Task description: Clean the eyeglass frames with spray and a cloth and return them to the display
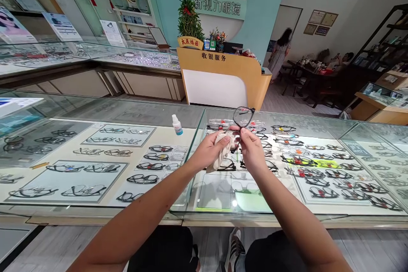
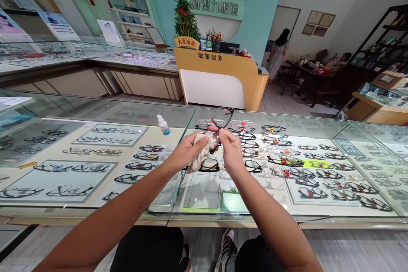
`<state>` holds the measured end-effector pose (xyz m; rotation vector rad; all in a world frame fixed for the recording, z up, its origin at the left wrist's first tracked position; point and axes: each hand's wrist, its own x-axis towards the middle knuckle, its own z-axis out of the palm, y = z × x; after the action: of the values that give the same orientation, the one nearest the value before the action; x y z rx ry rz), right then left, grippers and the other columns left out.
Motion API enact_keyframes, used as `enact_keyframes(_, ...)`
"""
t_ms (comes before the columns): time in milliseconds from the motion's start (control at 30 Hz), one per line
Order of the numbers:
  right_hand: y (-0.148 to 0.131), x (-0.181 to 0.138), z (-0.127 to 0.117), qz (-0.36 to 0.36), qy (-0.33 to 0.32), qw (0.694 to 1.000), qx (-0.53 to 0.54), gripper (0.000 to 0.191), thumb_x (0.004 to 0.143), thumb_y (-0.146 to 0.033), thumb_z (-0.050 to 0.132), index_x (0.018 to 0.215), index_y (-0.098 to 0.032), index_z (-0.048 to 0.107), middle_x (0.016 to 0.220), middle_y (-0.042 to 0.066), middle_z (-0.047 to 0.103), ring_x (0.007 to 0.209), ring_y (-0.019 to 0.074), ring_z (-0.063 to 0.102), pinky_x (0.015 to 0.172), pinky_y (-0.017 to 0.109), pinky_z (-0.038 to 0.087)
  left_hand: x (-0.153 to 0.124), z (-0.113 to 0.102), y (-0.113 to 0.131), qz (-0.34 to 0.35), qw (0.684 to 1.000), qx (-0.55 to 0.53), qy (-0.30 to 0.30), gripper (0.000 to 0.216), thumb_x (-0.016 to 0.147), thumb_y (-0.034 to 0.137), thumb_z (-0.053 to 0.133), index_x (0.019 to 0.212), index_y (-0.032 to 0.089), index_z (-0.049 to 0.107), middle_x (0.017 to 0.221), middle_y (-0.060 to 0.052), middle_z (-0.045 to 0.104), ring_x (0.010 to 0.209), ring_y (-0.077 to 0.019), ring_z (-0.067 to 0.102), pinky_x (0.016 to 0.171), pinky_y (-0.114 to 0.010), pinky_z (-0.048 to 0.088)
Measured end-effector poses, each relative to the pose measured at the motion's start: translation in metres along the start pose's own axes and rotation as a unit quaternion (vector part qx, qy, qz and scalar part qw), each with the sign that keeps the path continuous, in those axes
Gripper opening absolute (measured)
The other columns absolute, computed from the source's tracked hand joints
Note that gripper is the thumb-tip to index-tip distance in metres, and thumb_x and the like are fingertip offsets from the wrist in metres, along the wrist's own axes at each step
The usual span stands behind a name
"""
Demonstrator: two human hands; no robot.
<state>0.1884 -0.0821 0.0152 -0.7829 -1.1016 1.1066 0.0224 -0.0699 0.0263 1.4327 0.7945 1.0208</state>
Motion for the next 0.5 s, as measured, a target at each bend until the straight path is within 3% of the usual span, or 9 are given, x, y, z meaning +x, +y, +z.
enact_keyframes(133, 0.001, 0.001, -0.001, -0.023, 0.013, 1.000, 0.007, 0.035, 0.097, -0.055, 0.068, 0.108, -0.026, 0.084, 0.122, 0.007, 0.077, 0.100, 0.0224, 0.067, 0.087, 0.037, 0.052, 0.002, -0.009, 0.000, 0.023, 0.997, 0.069, -0.015, 0.051, 0.094, 0.069, 0.062, 0.094, 0.019, 0.072, 0.085, -0.004, 0.072, 0.075, -0.0166, 0.064, 0.071, -0.028, 0.051)
enact_keyframes(233, -0.002, 0.000, -0.001, -0.026, 0.015, 1.000, 0.005, 0.035, 0.097, -0.054, 0.068, 0.109, -0.025, 0.084, 0.121, 0.007, 0.078, 0.101, 0.0225, 0.067, 0.092, 0.038, 0.051, 0.003, -0.016, 0.001, 0.056, 0.991, 0.119, -0.008, 0.048, 0.098, 0.066, 0.058, 0.093, 0.020, 0.069, 0.086, -0.003, 0.069, 0.078, -0.0169, 0.063, 0.074, -0.028, 0.050)
enact_keyframes(400, -0.013, 0.002, -0.005, -0.026, 0.012, 0.999, 0.023, 0.035, 0.099, -0.054, 0.065, 0.110, -0.025, 0.083, 0.125, 0.008, 0.078, 0.099, 0.0216, 0.067, 0.085, 0.035, 0.052, 0.004, -0.029, 0.011, 0.096, 0.969, 0.224, 0.038, 0.049, 0.101, 0.065, 0.051, 0.084, 0.021, 0.061, 0.077, -0.001, 0.062, 0.073, -0.0171, 0.056, 0.070, -0.029, 0.046)
enact_keyframes(500, -0.020, 0.005, -0.010, -0.036, 0.005, 0.999, 0.027, 0.034, 0.099, -0.053, 0.066, 0.108, -0.026, 0.082, 0.125, 0.007, 0.077, 0.098, 0.0212, 0.067, 0.083, 0.035, 0.052, 0.006, -0.045, 0.019, 0.098, 0.936, 0.328, 0.080, 0.046, 0.102, 0.062, 0.047, 0.083, 0.021, 0.057, 0.072, 0.001, 0.057, 0.069, -0.0170, 0.051, 0.066, -0.029, 0.040)
